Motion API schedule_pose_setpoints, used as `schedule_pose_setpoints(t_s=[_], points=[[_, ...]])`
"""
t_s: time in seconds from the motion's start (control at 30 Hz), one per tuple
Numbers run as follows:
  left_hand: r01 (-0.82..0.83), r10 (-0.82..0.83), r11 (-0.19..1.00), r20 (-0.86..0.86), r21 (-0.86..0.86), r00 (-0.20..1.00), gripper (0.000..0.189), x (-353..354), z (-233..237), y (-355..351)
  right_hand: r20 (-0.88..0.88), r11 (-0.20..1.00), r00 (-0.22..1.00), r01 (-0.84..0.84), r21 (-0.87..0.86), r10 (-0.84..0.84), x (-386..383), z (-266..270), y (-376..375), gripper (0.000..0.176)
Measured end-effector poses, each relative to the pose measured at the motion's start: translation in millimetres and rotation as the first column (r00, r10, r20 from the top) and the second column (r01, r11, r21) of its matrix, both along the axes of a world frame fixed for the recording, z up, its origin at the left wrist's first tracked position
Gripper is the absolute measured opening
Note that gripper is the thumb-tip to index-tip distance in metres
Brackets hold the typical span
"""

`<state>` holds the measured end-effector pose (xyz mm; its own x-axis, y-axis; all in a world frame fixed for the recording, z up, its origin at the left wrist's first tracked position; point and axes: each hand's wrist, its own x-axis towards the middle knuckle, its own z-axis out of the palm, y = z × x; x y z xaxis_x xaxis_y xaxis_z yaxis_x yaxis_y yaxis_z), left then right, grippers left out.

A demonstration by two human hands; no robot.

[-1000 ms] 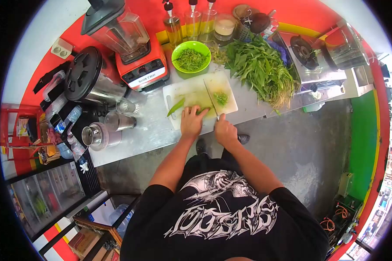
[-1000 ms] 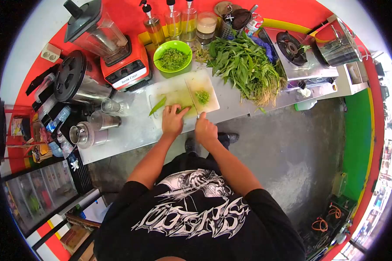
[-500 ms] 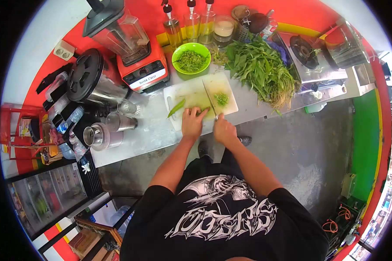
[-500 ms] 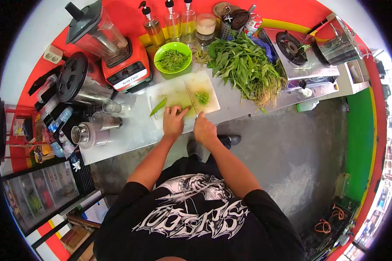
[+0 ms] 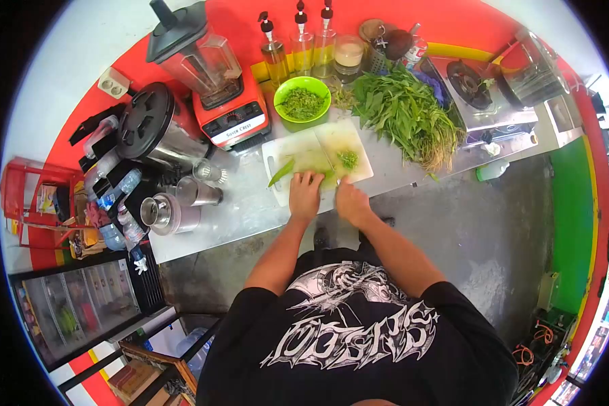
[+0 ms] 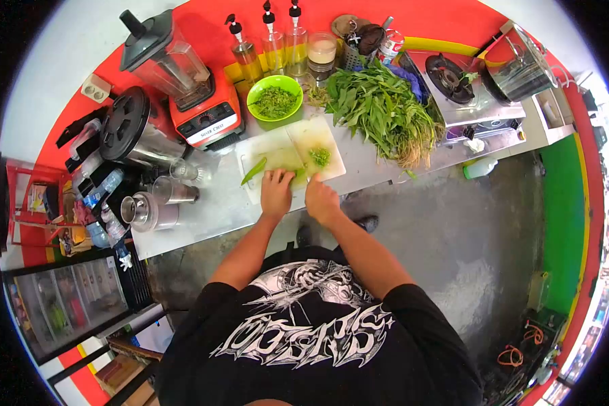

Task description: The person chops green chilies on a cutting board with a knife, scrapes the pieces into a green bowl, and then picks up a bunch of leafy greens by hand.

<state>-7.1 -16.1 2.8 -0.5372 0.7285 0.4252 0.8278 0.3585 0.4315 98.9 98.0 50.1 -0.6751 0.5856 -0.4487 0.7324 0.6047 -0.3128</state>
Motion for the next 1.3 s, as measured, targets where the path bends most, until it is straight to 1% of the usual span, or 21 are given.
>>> schedule_pose_setpoints(t_s=[0.03,0.07,0.1,0.17,0.2,0.27,0.3,0.37,0.43,0.5,0.57,0.63,0.7,0.73,0.8,0.93,1.1,1.17,1.2,1.23,1.3], points=[[0.001,-0.001,1.000,-0.016,0.000,1.000,0.037,1.3,0.3,-0.3,-0.018,0.998,0.998,-0.058,0.018,0.059,-2.7,1.8,6.4,0.030],[-0.044,0.041,0.996,-0.042,-0.075,0.998,0.032,3.3,0.4,-0.2,-0.032,0.997,0.996,-0.083,0.000,0.083,-6.7,3.3,14.7,0.033],[-0.050,0.047,0.996,-0.043,-0.069,0.998,0.032,3.9,-1.0,0.1,-0.033,0.996,0.995,-0.089,0.005,0.089,-6.0,6.6,16.2,0.033],[-0.061,0.059,0.994,-0.021,-0.092,0.998,0.033,3.0,-4.5,0.8,-0.055,0.996,0.996,-0.069,-0.050,0.066,-6.8,11.9,17.9,0.036],[-0.066,0.065,0.994,-0.021,-0.091,0.998,0.033,2.9,-4.0,-0.6,-0.055,0.996,0.996,-0.074,-0.049,0.072,-3.9,9.8,14.2,0.036],[-0.055,0.053,0.997,-0.036,-0.057,0.998,0.033,2.9,-1.9,-1.0,-0.102,0.997,0.995,-0.017,-0.072,0.010,8.0,0.6,3.7,0.036],[-0.058,0.056,0.997,-0.038,-0.052,0.998,0.033,2.4,-2.9,-0.4,-0.104,0.998,0.995,-0.020,-0.066,0.013,9.4,-0.3,-0.2,0.036],[-0.032,0.032,0.998,-0.003,-0.056,0.999,0.034,1.3,-5.0,-1.0,-0.014,0.995,0.997,0.070,-0.069,-0.071,7.1,-3.3,-7.8,0.037],[-0.034,0.034,0.999,-0.009,-0.041,0.999,0.035,-0.7,-4.7,-0.3,-0.013,0.995,0.999,0.051,-0.081,-0.052,-1.5,-2.8,-1.6,0.036],[-0.032,0.032,0.999,-0.009,-0.032,0.999,0.035,2.0,-5.5,-1.4,-0.062,0.998,0.998,-0.022,-0.064,0.018,-8.1,-1.2,7.9,0.036],[-0.032,0.033,0.998,0.008,-0.053,0.999,0.036,0.3,-4.7,-0.5,-0.062,0.997,0.998,-0.004,-0.077,0.000,-12.2,2.0,11.6,0.036],[-0.045,0.045,0.995,-0.008,-0.085,0.999,0.033,1.4,-3.3,-1.7,-0.048,0.995,0.999,0.015,-0.102,-0.020,-6.4,2.9,4.1,0.035],[-0.050,0.049,0.997,-0.019,-0.057,0.999,0.033,1.5,-1.4,-0.9,-0.042,0.997,0.999,0.010,-0.078,-0.014,5.4,4.5,-8.3,0.034],[-0.049,0.048,0.996,-0.018,-0.075,0.999,0.034,1.6,0.4,-0.6,-0.043,0.997,0.999,0.007,-0.071,-0.010,5.0,1.4,-10.6,0.034],[-0.043,0.043,0.996,-0.005,-0.075,0.999,0.034,-0.7,1.6,1.8,0.014,1.000,1.000,0.016,-0.015,-0.015,3.6,-2.0,-17.1,0.031],[-0.032,0.034,0.996,0.029,-0.085,0.999,0.035,0.7,-0.2,-1.2,-0.001,0.998,0.999,-0.054,-0.023,0.054,-14.5,3.1,0.7,0.029],[-0.040,0.042,0.997,0.037,-0.061,0.998,0.037,-1.4,3.9,-0.2,-0.035,0.997,0.999,-0.035,-0.070,0.033,-4.8,-5.0,0.2,0.035],[-0.026,0.027,0.998,0.013,-0.060,1.000,0.034,-1.8,4.6,0.1,-0.034,0.995,0.999,-0.019,-0.093,0.016,7.3,-6.0,-9.4,0.037],[-0.042,0.046,0.994,0.038,-0.104,0.998,0.035,-2.0,2.0,0.9,-0.027,0.995,0.999,0.017,-0.102,-0.020,9.7,-4.4,-14.5,0.038],[-0.046,0.050,0.994,0.035,-0.098,0.998,0.035,-3.6,-0.6,2.7,-0.020,0.992,0.998,0.053,-0.112,-0.055,8.3,-1.8,-15.5,0.038],[-0.040,0.044,0.997,0.053,-0.072,0.998,0.035,-3.2,-5.2,1.2,-0.032,0.994,0.999,0.026,-0.102,-0.030,1.5,-7.3,-9.9,0.038]])
